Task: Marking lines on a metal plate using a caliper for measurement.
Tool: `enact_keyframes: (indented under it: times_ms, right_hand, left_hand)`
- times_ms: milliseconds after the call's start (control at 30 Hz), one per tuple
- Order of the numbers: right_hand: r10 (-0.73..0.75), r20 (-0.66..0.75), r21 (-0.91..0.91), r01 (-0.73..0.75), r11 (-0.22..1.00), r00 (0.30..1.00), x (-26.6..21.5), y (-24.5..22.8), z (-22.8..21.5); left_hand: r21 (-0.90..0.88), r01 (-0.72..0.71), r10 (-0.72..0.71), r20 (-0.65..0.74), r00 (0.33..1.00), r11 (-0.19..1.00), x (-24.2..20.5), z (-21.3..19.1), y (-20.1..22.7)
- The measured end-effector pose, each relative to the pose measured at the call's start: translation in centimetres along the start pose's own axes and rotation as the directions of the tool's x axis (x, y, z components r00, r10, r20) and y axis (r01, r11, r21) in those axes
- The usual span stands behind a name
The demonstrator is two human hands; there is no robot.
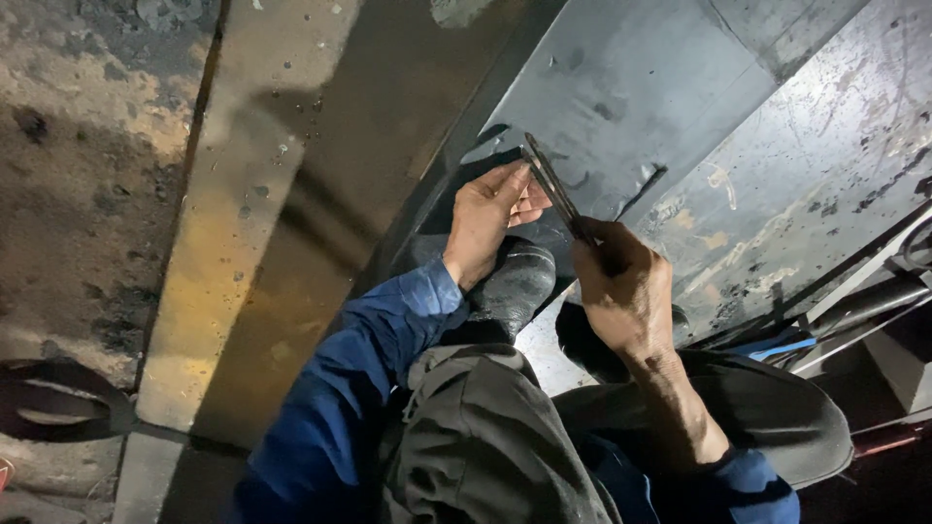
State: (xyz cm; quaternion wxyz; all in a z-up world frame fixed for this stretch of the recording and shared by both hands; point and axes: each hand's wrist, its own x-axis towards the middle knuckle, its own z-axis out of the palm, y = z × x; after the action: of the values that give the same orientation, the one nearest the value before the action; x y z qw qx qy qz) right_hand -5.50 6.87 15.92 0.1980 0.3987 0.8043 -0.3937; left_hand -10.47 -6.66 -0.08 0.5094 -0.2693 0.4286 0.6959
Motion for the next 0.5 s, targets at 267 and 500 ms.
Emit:
enact_keyframes:
  times_ms: [267, 500]
  right_hand:
    - [0.09, 0.049, -0.103, -0.085, 0.991, 0.995, 1.0, -1.4, -1.2]
    - [-0.165, 0.264, -0.379, 0.26, 0.888, 0.95, 3.5, -4.4, -3.1]
  left_hand:
    - [0.017, 0.008, -0.007, -0.012, 1.0, 1.0, -0.3, 0.5, 0.6]
    - [-0.032, -0.007, 0.006, -0.054, 0.999, 0.999, 0.1, -0.1, -1.1]
